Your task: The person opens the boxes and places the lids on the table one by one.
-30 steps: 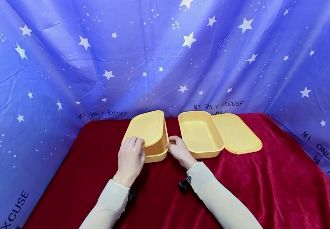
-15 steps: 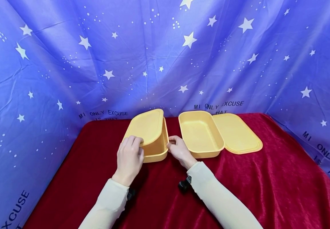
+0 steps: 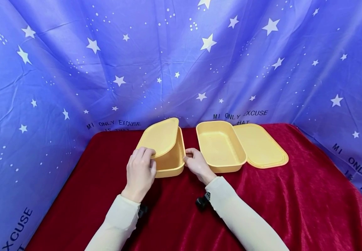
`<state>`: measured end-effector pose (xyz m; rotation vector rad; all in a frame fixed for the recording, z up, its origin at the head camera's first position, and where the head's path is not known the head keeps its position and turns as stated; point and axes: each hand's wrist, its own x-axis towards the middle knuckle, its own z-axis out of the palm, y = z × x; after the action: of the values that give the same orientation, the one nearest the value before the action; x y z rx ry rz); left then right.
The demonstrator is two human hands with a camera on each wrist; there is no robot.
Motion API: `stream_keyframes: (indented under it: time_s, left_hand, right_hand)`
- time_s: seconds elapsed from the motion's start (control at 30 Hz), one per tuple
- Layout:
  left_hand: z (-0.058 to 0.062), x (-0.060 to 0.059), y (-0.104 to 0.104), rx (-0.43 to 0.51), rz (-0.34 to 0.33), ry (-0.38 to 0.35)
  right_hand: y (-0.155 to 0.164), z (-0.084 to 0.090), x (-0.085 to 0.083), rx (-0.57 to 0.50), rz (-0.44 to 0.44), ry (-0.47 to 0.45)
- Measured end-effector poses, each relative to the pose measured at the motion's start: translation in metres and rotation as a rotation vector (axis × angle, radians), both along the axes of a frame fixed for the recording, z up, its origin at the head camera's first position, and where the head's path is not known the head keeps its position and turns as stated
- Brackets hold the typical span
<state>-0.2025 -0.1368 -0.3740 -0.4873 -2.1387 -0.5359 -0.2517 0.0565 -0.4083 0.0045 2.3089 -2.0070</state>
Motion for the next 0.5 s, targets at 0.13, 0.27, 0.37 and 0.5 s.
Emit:
stream_keyframes:
  time_s: [0.13,0.27,0.37,0.5]
  left_hand:
    - [0.0012,0.0008,0.0000,0.018,-0.002,0.010]
    - [0.0028,0.0016,-0.0006,0.027,0.005,0.008]
    - [0.0029,0.0013,-0.0010,0.032,0.007,0.012]
    - [0.0017,-0.0003,-0.0015,0.052,0.004,0.026]
  right_hand:
    - [0.0001,0.0001,0.0000,0.002,-0.001,-0.004]
    - [0.0004,0.0007,-0.0001,0.000,-0.001,-0.004]
    - [0.0005,0.0005,-0.0004,-0.002,0.000,-0.003]
    - [0.0006,0.0001,-0.0006,-0.004,0.003,-0.006]
